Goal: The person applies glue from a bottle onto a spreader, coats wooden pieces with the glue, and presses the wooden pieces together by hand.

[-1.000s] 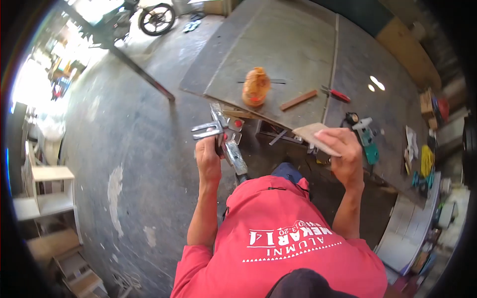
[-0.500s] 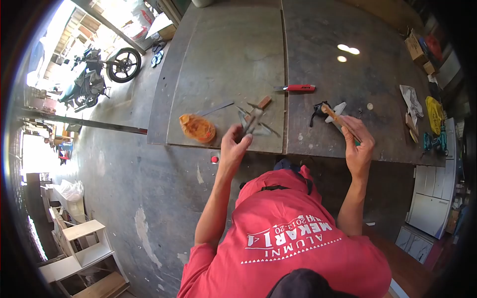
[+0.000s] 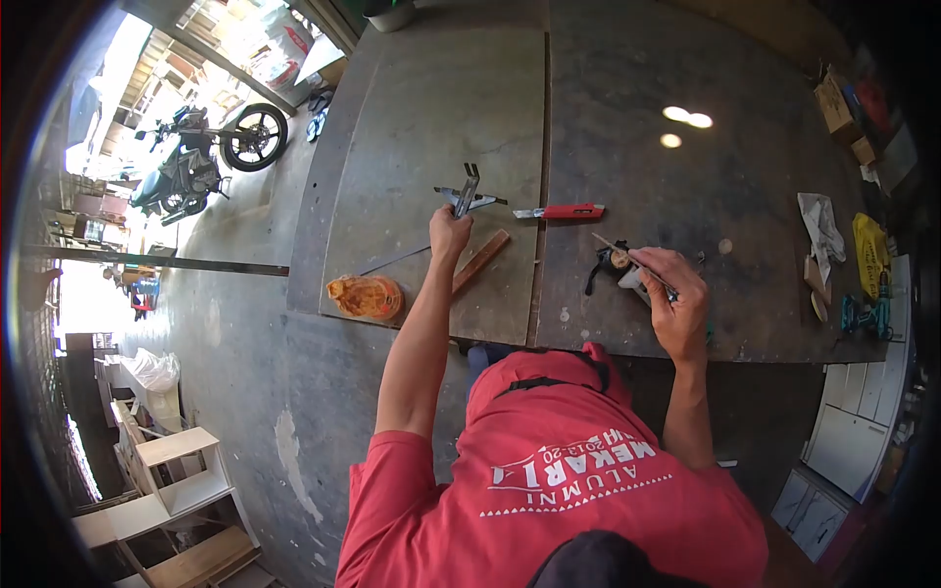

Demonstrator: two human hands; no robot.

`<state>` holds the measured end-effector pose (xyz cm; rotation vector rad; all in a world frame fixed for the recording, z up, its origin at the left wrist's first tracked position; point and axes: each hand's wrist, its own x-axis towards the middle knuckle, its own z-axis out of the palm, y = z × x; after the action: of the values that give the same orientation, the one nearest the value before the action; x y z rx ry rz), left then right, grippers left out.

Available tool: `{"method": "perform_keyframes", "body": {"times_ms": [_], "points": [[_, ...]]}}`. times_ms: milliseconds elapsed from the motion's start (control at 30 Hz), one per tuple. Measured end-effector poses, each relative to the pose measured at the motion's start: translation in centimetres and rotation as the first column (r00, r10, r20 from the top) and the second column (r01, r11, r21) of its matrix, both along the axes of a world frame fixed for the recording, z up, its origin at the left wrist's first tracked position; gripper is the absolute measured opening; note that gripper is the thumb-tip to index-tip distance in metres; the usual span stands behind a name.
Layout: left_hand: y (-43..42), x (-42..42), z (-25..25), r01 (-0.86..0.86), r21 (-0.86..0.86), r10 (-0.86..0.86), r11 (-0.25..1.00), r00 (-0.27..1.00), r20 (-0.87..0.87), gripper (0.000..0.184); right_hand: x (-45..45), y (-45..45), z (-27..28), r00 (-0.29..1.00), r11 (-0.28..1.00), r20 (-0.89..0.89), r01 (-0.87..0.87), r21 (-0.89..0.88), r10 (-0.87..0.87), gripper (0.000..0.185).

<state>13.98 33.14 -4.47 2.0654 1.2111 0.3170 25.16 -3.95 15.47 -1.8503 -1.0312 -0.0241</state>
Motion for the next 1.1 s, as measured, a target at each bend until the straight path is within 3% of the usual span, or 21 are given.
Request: {"method": "perform_keyframes", "body": {"times_ms": [167,267,333,400,467,500,567,600,667,700,800,833,867,900,933,967,1000,1067,1100], "points": [[2.2,0.2,-4.6,0.04,0.113,-0.039,0.993,0.999,-0.013,0.033,0.4,1.1,-0.8,1.0,1.0,0.013,-0.018,-0.019,0.018,0.025],[0.1,-2.4,-0.9,0.034,0.062,-0.025,0.998,0.99,-0.141,0.04,0.9,2.4,-1.6,0.993,0.996,-0.095,-0.081,-0.039,0.077,0.023],[-1.5,-5.0,1.1,-0.055,0.197,0.019,0.979,0.984,0.179,0.056,1.6,3.2,-2.0,0.988,0.992,-0.125,-0.103,-0.068,0.094,0.021],[-3.9,-9.3,2.7,0.001,0.216,-0.035,0.976,0.988,0.154,0.058,2.3,4.0,-2.8,0.982,0.988,-0.157,-0.122,-0.096,0.106,0.02],[-7.1,-13.0,2.8,0.057,0.232,-0.09,0.971,0.987,0.13,0.062,2.7,4.7,-4.1,0.878,0.991,-0.478,-0.074,-0.114,0.011,0.023],[-8.9,-14.3,2.5,0.003,0.232,-0.02,0.973,0.997,0.071,0.06,2.9,5.6,-5.0,0.874,0.988,-0.485,-0.092,-0.122,0.021,0.023],[-10.7,-15.5,1.6,-0.099,0.208,0.103,0.973,0.995,-0.01,0.052,3.1,7.9,-7.0,0.518,0.985,-0.845,0.027,0.171,0.132,0.032],[-10.9,-15.9,0.7,-0.11,0.202,0.114,0.973,0.993,-0.012,0.052,3.2,8.6,-7.9,0.515,0.986,-0.847,0.016,0.165,0.133,0.032],[-10.7,-16.3,-0.6,-0.106,0.268,0.113,0.958,0.994,-0.011,0.049,3.3,9.6,-9.4,0.098,0.971,-0.969,0.056,0.232,0.226,0.039],[-10.8,-16.5,-0.2,-0.113,0.266,0.119,0.957,0.993,-0.006,0.049,3.0,10.1,-9.7,0.029,0.973,-0.975,0.062,0.222,0.221,0.039],[-11.4,-17.1,1.8,-0.134,0.235,0.108,0.963,0.987,0.123,0.046,1.9,10.4,-9.8,0.075,0.977,-0.975,0.027,0.21,0.207,0.041],[-12.1,-17.5,3.2,-0.162,0.089,0.133,0.983,0.954,0.269,0.043,1.4,10.5,-9.1,0.209,0.973,-0.951,-0.013,0.229,0.227,0.034],[-12.7,-17.9,4.2,-0.163,-0.061,0.174,0.985,0.9,0.4,0.041,1.1,10.3,-9.1,0.209,0.973,-0.951,-0.013,0.231,0.228,0.034],[-13.4,-18.1,4.8,-0.163,-0.063,0.175,0.985,0.901,0.397,0.041,0.8,10.0,-9.1,0.472,0.978,-0.859,-0.157,0.138,0.197,0.029],[-14.2,-18.3,5.2,-0.189,-0.17,0.25,0.967,0.835,0.49,0.036,0.4,9.9,-9.1,0.693,0.964,-0.693,-0.268,0.006,0.197,0.024],[-14.8,-18.4,5.4,-0.202,-0.275,0.328,0.94,0.756,0.566,0.032,-0.3,10.1,-9.1,0.817,0.952,-0.515,-0.306,-0.01,0.258,0.024],[-15.2,-18.4,5.4,-0.206,-0.274,0.33,0.939,0.759,0.561,0.032,-0.7,10.2,-9.5,0.813,0.951,-0.521,-0.308,-0.008,0.259,0.024],[-15.6,-18.2,5.3,-0.221,-0.333,0.389,0.916,0.69,0.611,0.026,-1.3,10.5,-10.5,0.87,0.876,-0.161,-0.48,-0.055,0.466,0.04],[-15.7,-17.9,5.3,-0.224,-0.331,0.389,0.917,0.689,0.611,0.026,-2.1,10.8,-10.5,0.861,0.866,-0.145,-0.498,-0.042,0.488,0.047]]}}
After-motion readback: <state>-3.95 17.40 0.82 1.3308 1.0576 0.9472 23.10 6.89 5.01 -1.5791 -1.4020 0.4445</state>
